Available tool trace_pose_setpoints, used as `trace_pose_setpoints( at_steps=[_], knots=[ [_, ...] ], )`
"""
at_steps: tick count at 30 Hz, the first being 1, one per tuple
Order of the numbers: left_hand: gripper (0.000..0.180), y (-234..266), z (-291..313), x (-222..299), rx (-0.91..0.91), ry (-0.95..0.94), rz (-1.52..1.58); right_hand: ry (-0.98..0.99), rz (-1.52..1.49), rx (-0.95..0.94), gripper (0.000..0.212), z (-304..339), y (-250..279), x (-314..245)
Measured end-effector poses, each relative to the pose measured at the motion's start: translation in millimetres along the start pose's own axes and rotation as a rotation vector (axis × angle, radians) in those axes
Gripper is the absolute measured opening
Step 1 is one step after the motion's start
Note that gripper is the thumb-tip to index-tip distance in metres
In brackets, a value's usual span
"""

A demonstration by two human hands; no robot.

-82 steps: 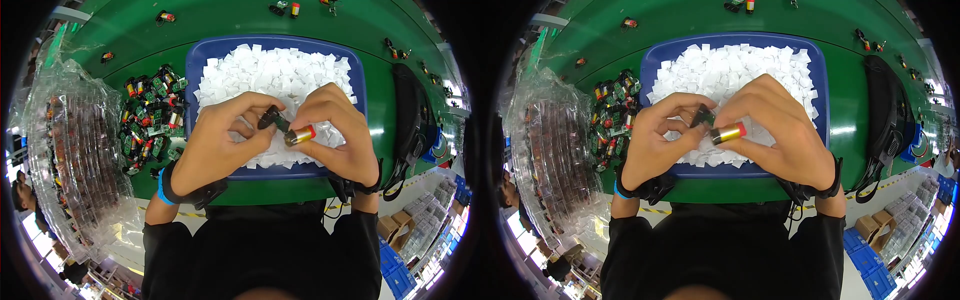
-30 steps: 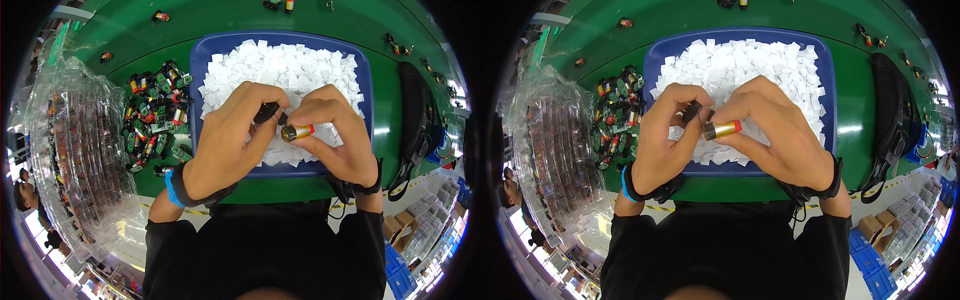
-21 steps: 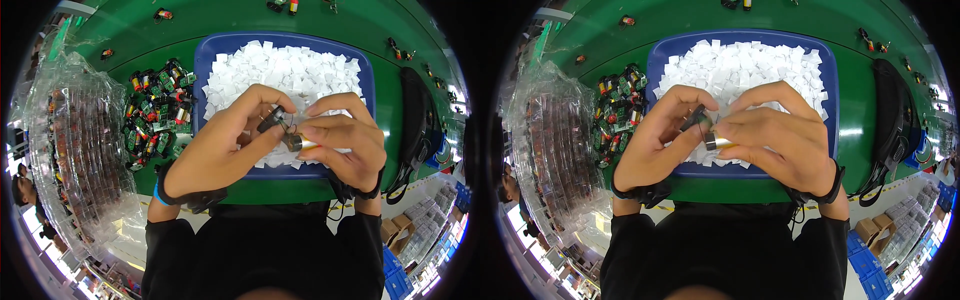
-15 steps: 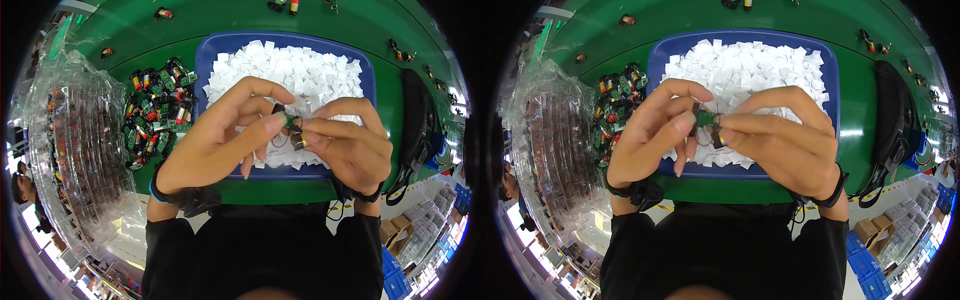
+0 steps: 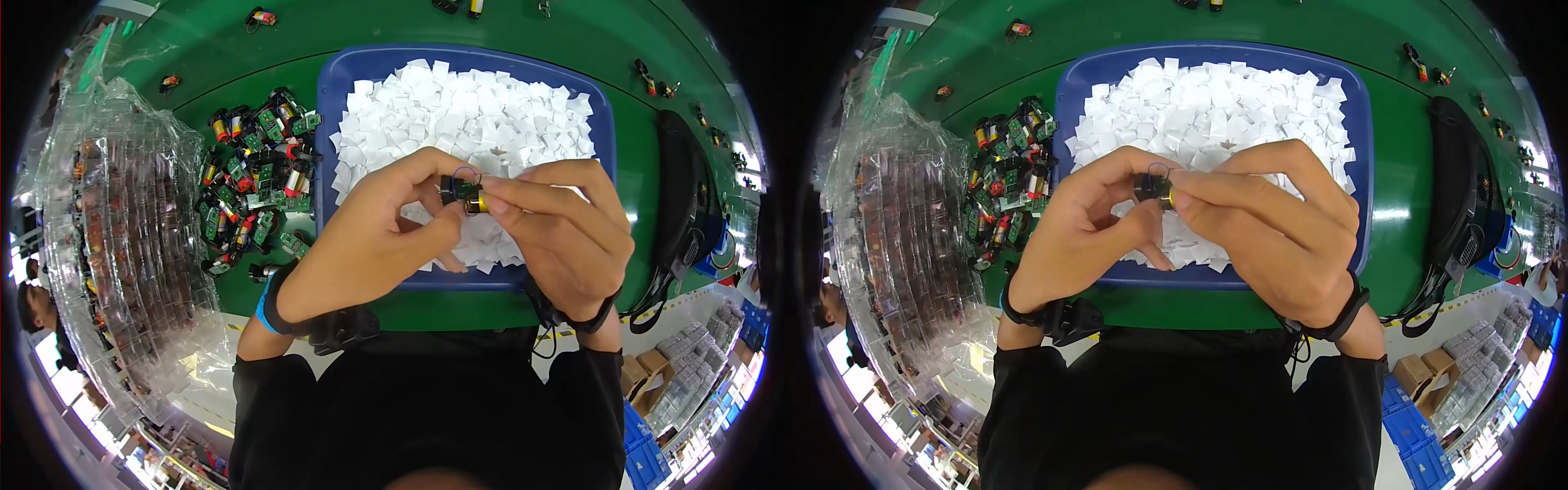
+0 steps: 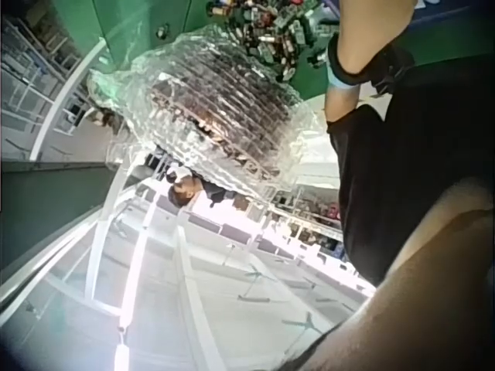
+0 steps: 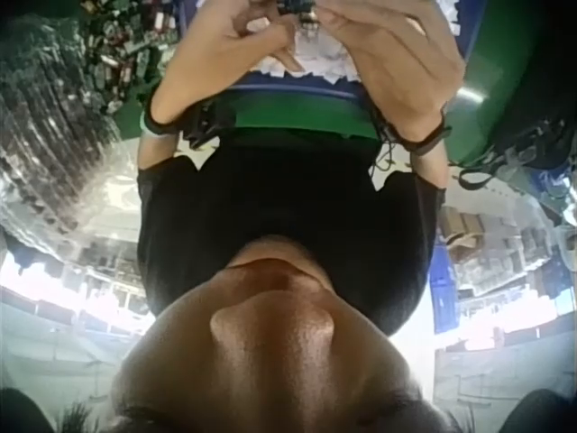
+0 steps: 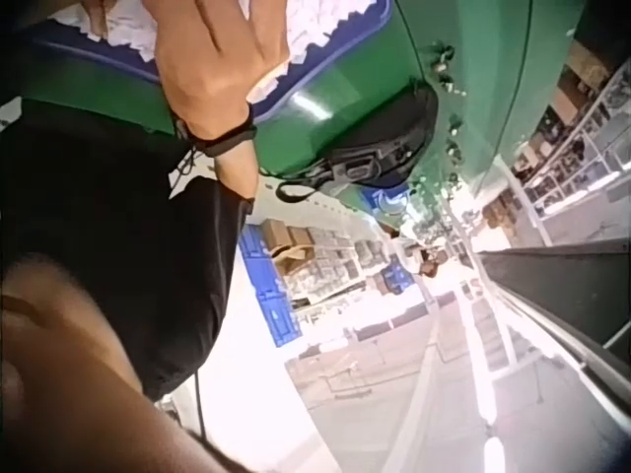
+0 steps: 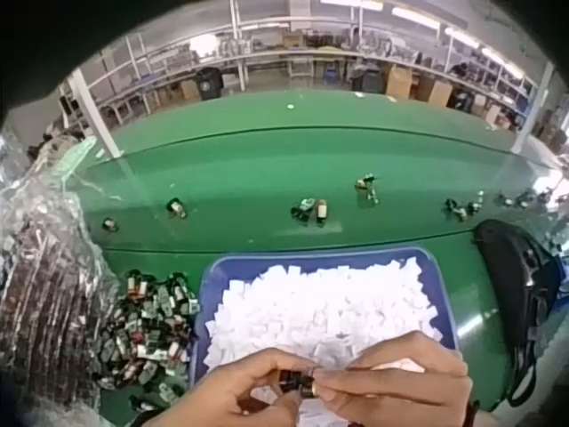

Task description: The person picks up a circuit board and a battery, fits them together, and wraps a white adhesive strip around the components by hand. The person then places the assembled unit onto the green work surface and repeats the process.

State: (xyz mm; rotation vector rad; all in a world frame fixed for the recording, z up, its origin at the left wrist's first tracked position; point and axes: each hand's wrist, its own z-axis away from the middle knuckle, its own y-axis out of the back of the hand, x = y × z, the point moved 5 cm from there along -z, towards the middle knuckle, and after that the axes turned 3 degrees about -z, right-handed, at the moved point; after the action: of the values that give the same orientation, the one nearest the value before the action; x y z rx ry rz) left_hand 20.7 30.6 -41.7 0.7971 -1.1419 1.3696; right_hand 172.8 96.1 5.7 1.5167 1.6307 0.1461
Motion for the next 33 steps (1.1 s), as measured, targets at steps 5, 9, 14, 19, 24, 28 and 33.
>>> trace_pose_setpoints(
  at_steps=[5,9,14,19,24,28,33],
  knots=[
    [0.035,1,0,5,-0.043,0.031,0.001,0.051,0.03,-0.028,0.015,-3,3,-3],
    [0.035,-1,-5,7,0.024,0.011,-0.065,0.085,0.058,-0.035,0.017,-5,1,-5],
    [0.035,1,-1,9,0.084,-0.111,-0.008,-0.007,0.014,0.033,0.025,-18,15,-6],
    [0.034,2,0,18,0.168,-0.303,0.05,-0.405,-0.432,-0.034,0.028,9,14,20],
    [0.035,0,-2,20,0.203,-0.404,-0.084,-0.509,-0.578,-0.013,0.021,12,-3,20],
    [0.037,-1,-1,17,0.263,-0.46,-0.22,-0.537,-0.623,0.039,0.015,14,-6,20],
    [0.042,-6,3,27,0.357,-0.583,-0.628,-0.716,-0.833,-0.008,0.014,18,-11,23]
  ],
)
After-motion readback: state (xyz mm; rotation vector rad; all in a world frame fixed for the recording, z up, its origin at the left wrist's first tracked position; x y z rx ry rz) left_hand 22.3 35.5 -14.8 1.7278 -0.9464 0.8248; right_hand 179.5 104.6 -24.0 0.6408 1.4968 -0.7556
